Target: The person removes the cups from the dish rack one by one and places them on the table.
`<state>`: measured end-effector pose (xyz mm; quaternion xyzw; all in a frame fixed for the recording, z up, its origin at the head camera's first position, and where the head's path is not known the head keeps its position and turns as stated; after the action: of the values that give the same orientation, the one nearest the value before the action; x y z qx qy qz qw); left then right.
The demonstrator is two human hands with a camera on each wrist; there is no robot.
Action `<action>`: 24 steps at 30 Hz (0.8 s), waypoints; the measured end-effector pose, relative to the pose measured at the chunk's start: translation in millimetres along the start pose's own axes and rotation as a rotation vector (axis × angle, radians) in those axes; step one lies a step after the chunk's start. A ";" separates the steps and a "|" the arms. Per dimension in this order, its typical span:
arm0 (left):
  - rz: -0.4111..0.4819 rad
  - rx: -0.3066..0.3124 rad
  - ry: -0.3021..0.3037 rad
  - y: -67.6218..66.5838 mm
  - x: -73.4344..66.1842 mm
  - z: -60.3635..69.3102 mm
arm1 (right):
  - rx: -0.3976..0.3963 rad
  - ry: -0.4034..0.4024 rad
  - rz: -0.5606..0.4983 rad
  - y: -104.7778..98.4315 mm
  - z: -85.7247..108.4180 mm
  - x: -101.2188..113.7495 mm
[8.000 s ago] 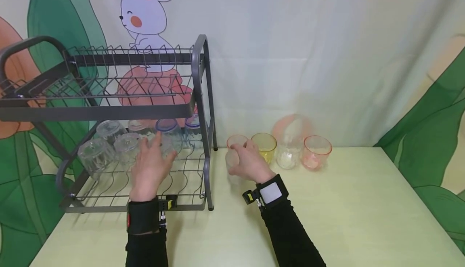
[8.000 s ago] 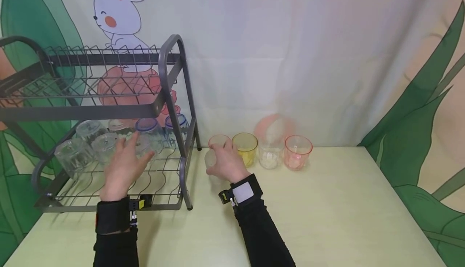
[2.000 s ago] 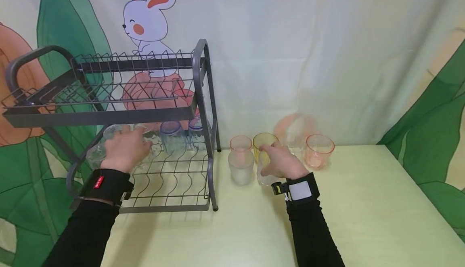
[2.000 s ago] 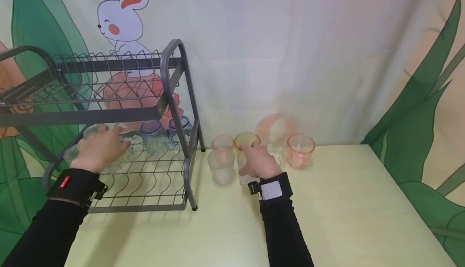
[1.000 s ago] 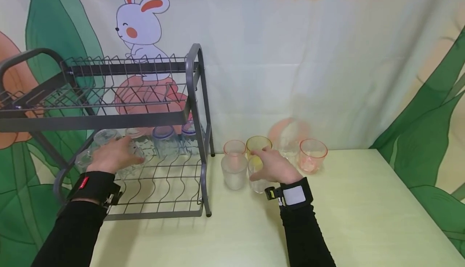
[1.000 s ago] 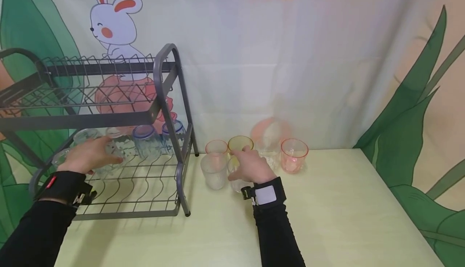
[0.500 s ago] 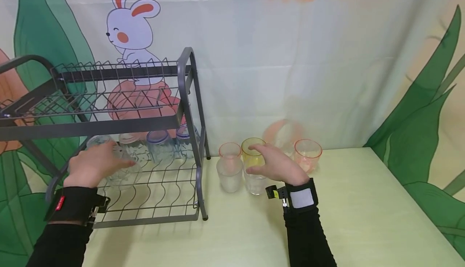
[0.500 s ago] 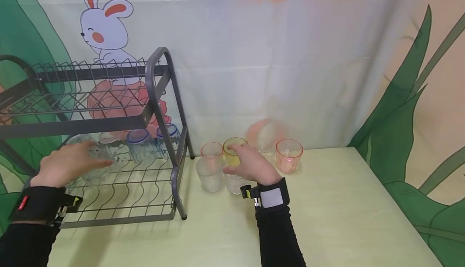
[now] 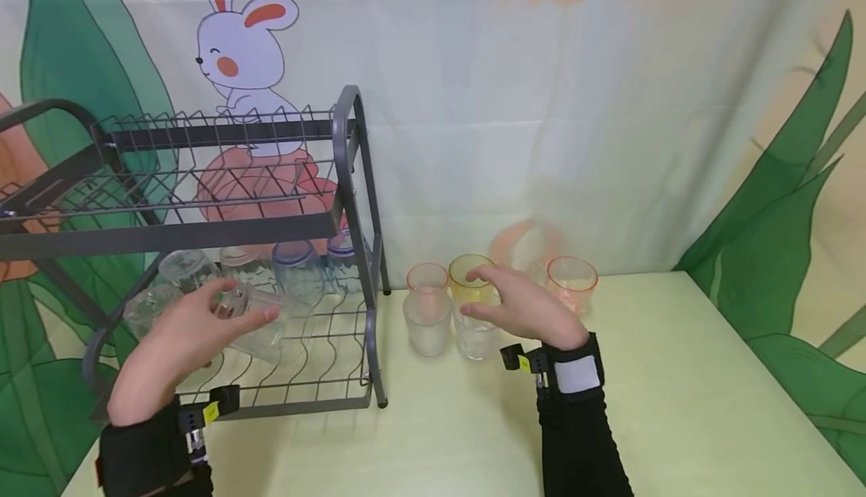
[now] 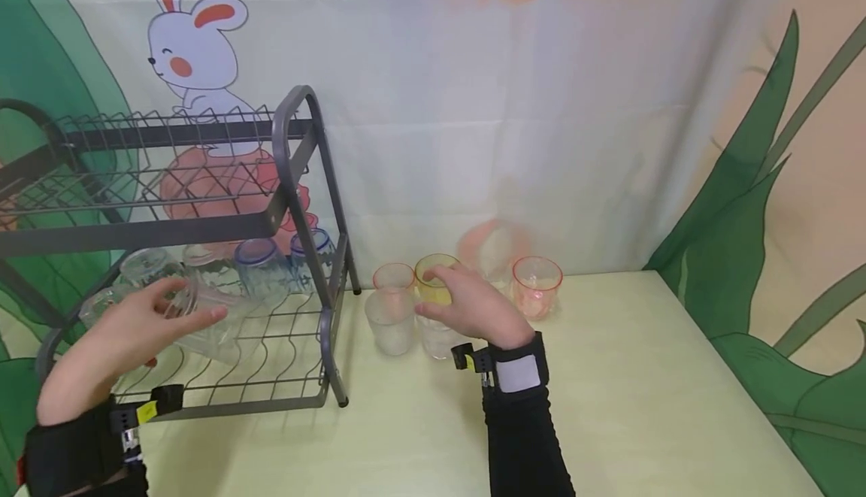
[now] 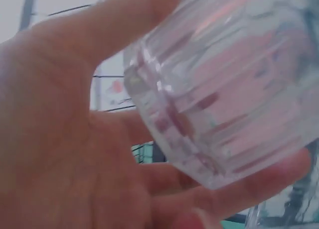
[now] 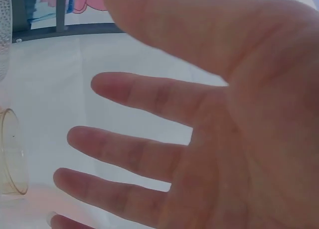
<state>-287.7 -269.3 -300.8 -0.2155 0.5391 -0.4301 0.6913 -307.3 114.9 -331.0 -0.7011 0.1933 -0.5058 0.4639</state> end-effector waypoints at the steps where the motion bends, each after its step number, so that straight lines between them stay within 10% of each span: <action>1: 0.031 0.007 0.001 4.3 0.1 3.0 | -0.004 -0.004 -0.003 -1.2 1.3 1.0; 24: 0.425 0.070 0.365 75.8 -60.3 15.8 | 0.029 -0.127 -0.095 5.8 25.2 26.8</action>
<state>-248.4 -181.4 -319.6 0.0075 0.6727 -0.3254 0.6644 -272.7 103.7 -323.1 -0.7332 0.1225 -0.4848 0.4609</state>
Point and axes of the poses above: each hand's wrist, its own z-axis away from the middle knuckle, its own y-axis out of the palm, x = y × z, the point moved 5 cm from there along -z, towards the middle knuckle, and after that the axes turned 7 degrees about x, right-handed, at the moved point
